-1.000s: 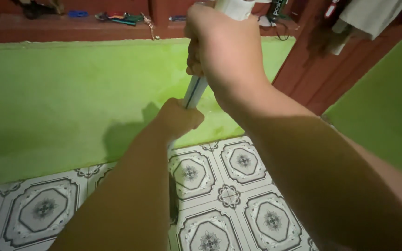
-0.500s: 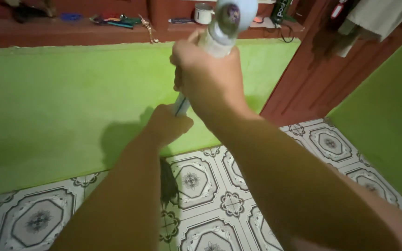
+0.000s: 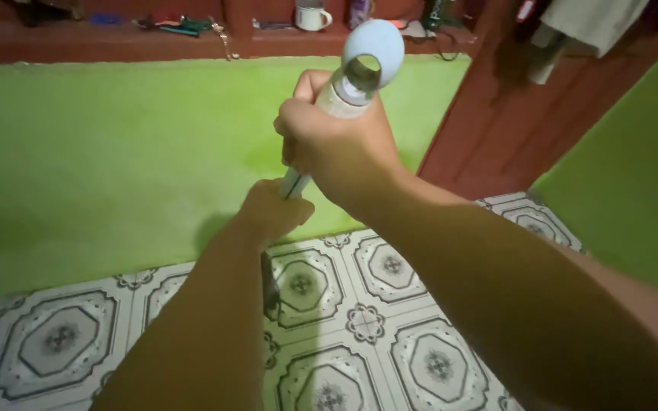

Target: The person mops a tiled floor using a mop with a white handle and dark head. They move the mop back and forth across the floor in a small room with green walls, a wooden door, and a wall-mounted shelf with various items.

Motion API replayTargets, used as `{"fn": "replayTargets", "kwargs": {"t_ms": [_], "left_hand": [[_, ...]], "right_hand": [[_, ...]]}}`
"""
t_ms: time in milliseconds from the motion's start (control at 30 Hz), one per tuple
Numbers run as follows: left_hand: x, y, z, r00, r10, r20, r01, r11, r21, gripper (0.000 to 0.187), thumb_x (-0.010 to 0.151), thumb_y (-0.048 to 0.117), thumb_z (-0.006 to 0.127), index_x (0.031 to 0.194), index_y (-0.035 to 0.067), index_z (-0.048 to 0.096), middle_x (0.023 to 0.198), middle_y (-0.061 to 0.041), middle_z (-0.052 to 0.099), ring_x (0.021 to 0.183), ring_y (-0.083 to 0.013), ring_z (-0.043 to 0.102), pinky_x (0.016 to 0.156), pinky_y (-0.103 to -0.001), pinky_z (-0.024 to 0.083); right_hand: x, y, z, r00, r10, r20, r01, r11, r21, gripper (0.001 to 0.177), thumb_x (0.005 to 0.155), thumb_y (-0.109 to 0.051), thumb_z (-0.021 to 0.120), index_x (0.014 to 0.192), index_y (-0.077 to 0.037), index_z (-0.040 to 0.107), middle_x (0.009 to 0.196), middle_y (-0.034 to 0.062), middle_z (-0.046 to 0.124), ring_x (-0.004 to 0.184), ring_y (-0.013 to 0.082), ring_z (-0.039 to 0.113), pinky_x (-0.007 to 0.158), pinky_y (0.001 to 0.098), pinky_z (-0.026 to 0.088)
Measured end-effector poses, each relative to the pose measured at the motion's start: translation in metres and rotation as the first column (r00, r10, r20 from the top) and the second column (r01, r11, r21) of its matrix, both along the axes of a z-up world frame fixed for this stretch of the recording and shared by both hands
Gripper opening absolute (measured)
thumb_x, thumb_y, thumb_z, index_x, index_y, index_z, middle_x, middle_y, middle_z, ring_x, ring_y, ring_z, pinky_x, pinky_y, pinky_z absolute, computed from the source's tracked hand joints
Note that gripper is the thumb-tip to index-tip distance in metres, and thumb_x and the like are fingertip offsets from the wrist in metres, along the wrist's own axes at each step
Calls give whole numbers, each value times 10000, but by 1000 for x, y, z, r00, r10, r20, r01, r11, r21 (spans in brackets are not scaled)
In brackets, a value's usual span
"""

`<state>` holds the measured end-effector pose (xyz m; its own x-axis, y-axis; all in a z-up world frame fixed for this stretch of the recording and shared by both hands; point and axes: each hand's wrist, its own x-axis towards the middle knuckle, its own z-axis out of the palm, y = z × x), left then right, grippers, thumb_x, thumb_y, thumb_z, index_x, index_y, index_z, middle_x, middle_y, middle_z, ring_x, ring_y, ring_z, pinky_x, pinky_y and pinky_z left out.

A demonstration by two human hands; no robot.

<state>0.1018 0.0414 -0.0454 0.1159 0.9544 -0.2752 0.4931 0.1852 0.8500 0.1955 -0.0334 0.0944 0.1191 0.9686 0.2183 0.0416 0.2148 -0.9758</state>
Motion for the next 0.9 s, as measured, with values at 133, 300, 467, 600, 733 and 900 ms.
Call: {"fn": "replayTargets", "kwargs": {"t_ms": [133,300,467,600,733,900], "left_hand": [[21,-45,24,999,9,37,-8,1000,-24,134,654,161,567,644,127,439,574,-33,415,561,-173,336,534,-334,268],[58,-98,59,996,2,85,6,995,-101,46,684,82,560,682,93,516,630,-58,447,607,-196,391,563,-354,314],[103,-121,56,993,-31,114,42,994,-98,77,754,185,670,791,118,659,706,-30,564,679,-168,521,616,-324,412],[125,-141,66,990,-15,142,40,984,-174,92,792,161,610,803,118,529,725,-28,432,716,-177,432,636,-339,354],[127,-132,60,994,-52,95,60,994,-92,101,740,172,599,770,118,518,713,-34,470,673,-173,431,582,-334,354],[121,-117,62,997,-38,68,42,997,-59,154,712,106,568,583,105,483,567,-52,428,586,-193,413,554,-358,330]], "right_hand": [[23,-29,11,994,105,28,-106,993,59,228,761,-54,612,605,-123,461,510,57,510,481,171,536,447,313,466],[58,-61,32,989,81,124,-81,997,-1,248,833,-15,650,649,-105,509,535,82,570,459,186,581,446,316,519],[100,-95,49,987,72,146,-80,996,49,206,764,-32,601,598,-65,484,492,109,526,437,212,528,433,335,456],[118,-109,52,980,-2,199,-1,1000,14,203,826,-33,620,648,-62,526,530,108,593,441,195,575,431,316,515],[114,-104,50,996,-88,18,89,994,-58,211,828,-23,602,655,-62,488,528,85,476,467,197,464,460,339,424],[97,-98,64,987,-157,43,162,969,-184,147,814,-97,571,697,-78,484,558,60,440,514,173,420,490,307,390]]}}
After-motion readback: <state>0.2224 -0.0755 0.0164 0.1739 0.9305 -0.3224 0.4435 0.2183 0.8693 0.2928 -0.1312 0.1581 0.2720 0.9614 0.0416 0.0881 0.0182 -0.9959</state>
